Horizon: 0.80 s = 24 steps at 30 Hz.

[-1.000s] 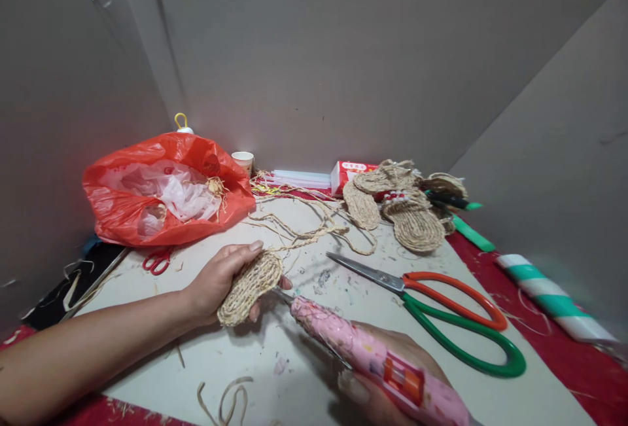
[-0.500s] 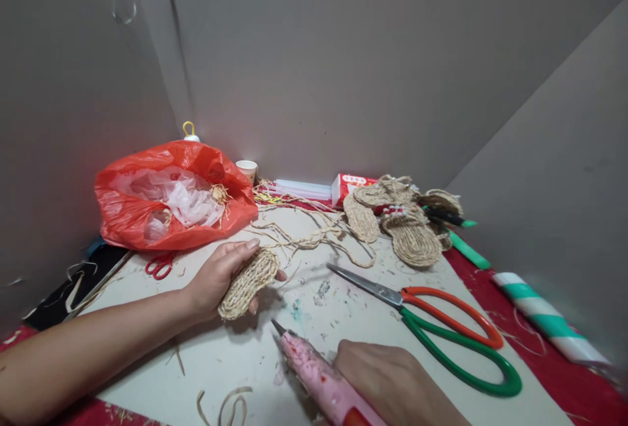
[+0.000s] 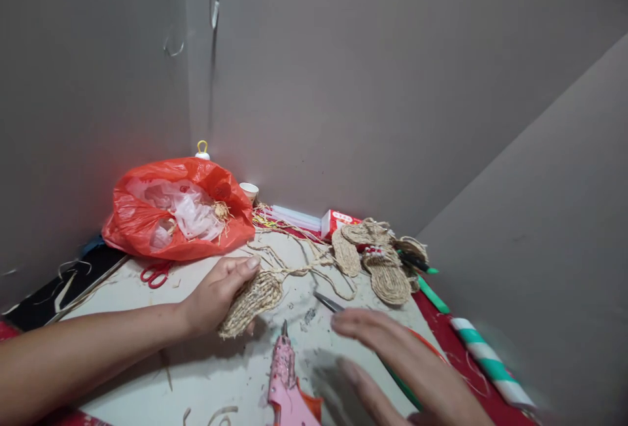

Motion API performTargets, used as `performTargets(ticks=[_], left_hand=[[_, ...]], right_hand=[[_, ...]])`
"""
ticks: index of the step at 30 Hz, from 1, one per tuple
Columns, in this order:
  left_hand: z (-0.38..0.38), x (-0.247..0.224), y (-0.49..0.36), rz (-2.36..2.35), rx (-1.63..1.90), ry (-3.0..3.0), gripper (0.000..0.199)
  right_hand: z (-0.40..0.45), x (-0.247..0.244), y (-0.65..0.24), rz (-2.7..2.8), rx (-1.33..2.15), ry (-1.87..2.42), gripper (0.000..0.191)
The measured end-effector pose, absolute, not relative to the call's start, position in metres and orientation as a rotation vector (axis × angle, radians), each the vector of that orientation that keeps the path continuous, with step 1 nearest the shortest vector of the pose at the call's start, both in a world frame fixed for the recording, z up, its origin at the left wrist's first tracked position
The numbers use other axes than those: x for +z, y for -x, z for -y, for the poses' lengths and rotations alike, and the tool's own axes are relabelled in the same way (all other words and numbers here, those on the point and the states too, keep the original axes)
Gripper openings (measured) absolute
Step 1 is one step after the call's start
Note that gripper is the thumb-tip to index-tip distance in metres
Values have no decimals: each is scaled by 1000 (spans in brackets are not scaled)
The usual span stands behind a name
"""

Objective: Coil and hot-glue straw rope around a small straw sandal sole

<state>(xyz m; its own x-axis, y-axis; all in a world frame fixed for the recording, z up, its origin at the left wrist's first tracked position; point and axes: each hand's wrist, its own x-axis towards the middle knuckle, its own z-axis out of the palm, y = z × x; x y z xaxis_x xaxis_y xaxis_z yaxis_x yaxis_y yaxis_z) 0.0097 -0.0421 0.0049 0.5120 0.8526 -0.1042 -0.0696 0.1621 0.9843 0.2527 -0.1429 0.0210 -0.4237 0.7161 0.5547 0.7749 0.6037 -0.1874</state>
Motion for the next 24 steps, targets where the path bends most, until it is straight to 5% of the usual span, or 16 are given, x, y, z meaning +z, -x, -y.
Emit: performTargets(ticks=[6,24], left_hand=[[48,2,-8,-742,770,-1271,50],[50,5,-10,-743,901,-1252,44]], right_hand=[[101,32,-234,2218,-304,1145,41],[90,30,-217,2119,1,890,18]])
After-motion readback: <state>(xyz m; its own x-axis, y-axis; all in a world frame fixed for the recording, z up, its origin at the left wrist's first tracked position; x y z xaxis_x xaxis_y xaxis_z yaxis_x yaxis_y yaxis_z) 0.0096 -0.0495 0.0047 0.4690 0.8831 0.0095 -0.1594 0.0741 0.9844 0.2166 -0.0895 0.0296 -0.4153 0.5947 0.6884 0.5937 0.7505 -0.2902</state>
